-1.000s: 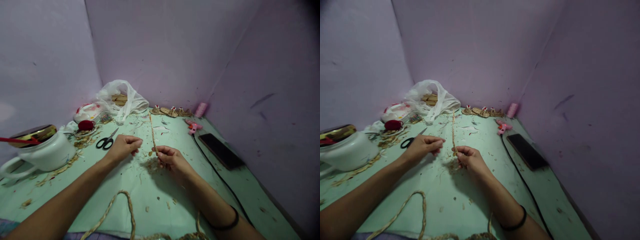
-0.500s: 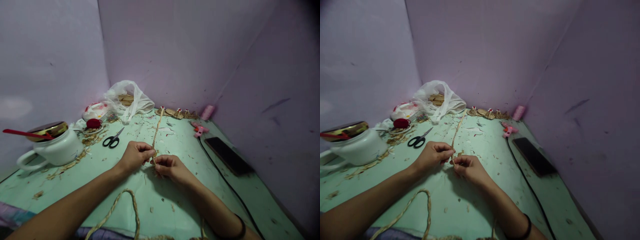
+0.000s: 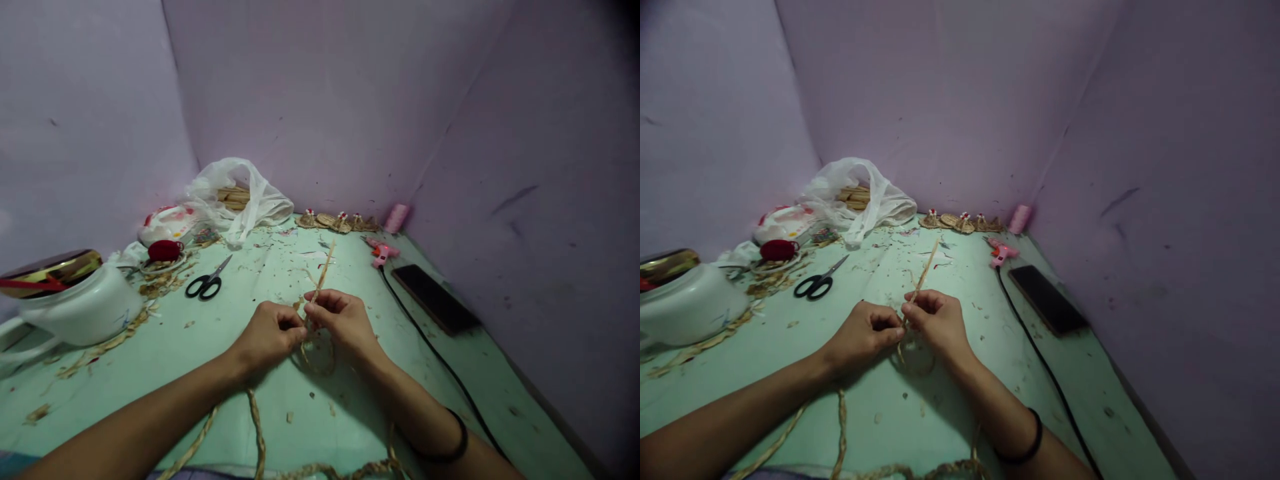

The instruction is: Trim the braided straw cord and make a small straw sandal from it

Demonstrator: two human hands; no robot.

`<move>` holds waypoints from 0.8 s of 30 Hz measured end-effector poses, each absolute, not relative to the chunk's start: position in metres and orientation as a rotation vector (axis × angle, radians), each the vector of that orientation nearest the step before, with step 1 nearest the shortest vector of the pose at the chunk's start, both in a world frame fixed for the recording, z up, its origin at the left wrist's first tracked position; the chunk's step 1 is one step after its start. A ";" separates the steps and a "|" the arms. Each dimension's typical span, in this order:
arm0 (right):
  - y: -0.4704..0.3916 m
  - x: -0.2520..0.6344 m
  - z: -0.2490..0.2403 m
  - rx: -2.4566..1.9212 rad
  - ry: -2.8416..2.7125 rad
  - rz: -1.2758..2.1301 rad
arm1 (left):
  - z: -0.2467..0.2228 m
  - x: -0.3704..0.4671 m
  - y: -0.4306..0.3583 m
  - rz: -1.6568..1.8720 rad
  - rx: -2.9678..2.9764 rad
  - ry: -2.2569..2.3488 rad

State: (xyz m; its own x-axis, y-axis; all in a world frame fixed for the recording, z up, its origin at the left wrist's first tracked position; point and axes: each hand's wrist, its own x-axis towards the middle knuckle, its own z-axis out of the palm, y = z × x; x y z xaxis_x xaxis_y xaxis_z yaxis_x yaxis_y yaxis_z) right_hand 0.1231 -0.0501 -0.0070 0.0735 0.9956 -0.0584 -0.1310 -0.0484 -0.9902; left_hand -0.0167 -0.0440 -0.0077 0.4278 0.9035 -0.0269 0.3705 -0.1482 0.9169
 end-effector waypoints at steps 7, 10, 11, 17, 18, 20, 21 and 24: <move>-0.050 0.116 -0.014 -1.250 -1.005 1.042 | -0.005 -0.014 -0.044 0.670 1.780 0.916; -0.045 0.123 -0.013 -1.243 -1.045 1.017 | -0.006 -0.011 -0.038 0.693 1.665 0.912; -0.043 0.127 -0.012 -1.224 -1.056 1.061 | -0.006 -0.011 -0.035 0.717 1.597 0.941; -0.033 0.148 -0.007 -1.078 -0.995 1.365 | -0.008 -0.024 -0.009 1.095 1.158 1.100; -0.033 0.149 -0.006 -1.104 -1.035 1.348 | -0.007 -0.028 -0.005 1.138 1.105 1.111; -0.034 0.153 -0.001 -1.197 -1.176 1.295 | -0.004 -0.034 0.001 1.194 1.034 1.120; -0.036 0.156 0.004 -1.247 -1.287 1.281 | -0.002 -0.037 0.003 1.219 1.014 1.115; -0.052 0.163 0.025 -1.297 -1.803 1.328 | 0.003 -0.043 0.008 1.307 0.953 1.090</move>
State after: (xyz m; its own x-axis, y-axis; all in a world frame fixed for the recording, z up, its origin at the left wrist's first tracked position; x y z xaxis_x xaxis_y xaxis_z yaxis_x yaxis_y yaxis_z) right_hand 0.1631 -0.0524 0.0246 -0.3859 0.9160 -0.1097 0.3764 0.0477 -0.9252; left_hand -0.0434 0.0083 0.0027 -0.0435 0.9966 -0.0699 -0.2480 0.0569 0.9671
